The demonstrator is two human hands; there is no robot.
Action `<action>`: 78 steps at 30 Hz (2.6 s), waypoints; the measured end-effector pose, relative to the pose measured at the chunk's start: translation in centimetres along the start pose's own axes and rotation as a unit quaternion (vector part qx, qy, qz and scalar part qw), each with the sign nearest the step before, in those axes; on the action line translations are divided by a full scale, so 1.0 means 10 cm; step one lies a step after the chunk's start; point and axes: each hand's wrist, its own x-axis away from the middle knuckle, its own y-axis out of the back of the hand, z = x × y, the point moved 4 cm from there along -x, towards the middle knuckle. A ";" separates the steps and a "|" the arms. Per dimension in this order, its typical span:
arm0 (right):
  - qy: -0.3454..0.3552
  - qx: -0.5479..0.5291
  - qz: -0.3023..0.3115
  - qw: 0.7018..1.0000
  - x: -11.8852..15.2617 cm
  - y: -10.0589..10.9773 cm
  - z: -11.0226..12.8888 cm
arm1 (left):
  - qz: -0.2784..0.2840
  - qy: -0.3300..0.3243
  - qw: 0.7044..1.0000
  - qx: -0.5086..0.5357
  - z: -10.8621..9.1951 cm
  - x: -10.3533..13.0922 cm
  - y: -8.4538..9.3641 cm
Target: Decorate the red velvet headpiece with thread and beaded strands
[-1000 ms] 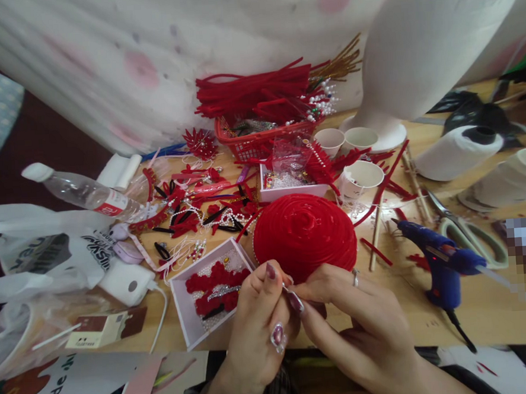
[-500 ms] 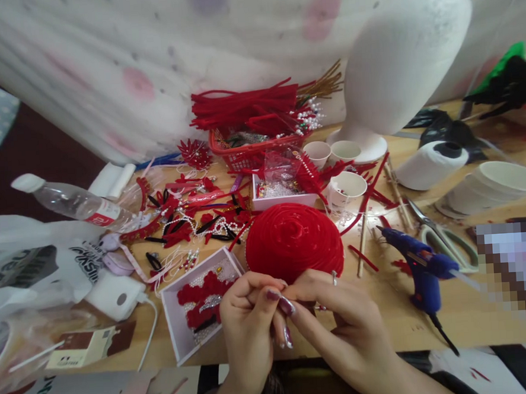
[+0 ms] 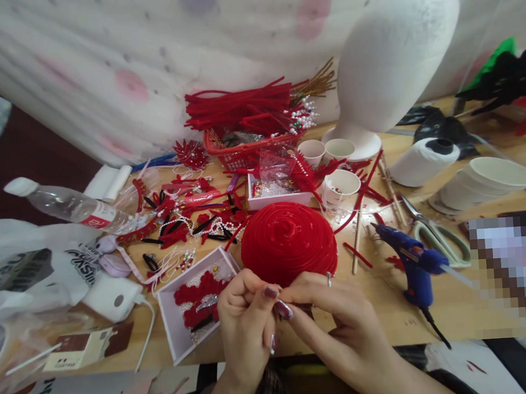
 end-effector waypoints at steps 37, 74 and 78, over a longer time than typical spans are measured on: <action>-0.083 -0.070 -0.007 0.994 -0.10 -0.04 -0.06 | 0.135 -0.034 0.986 0.093 0.02 -0.15 -0.05; -0.192 -0.341 -0.044 0.919 0.03 0.02 -0.13 | -0.043 -0.022 0.996 -0.079 -0.10 0.07 -0.13; -0.202 -0.316 -0.053 0.925 0.04 0.03 -0.14 | -0.048 -0.002 0.997 -0.061 -0.06 0.09 -0.14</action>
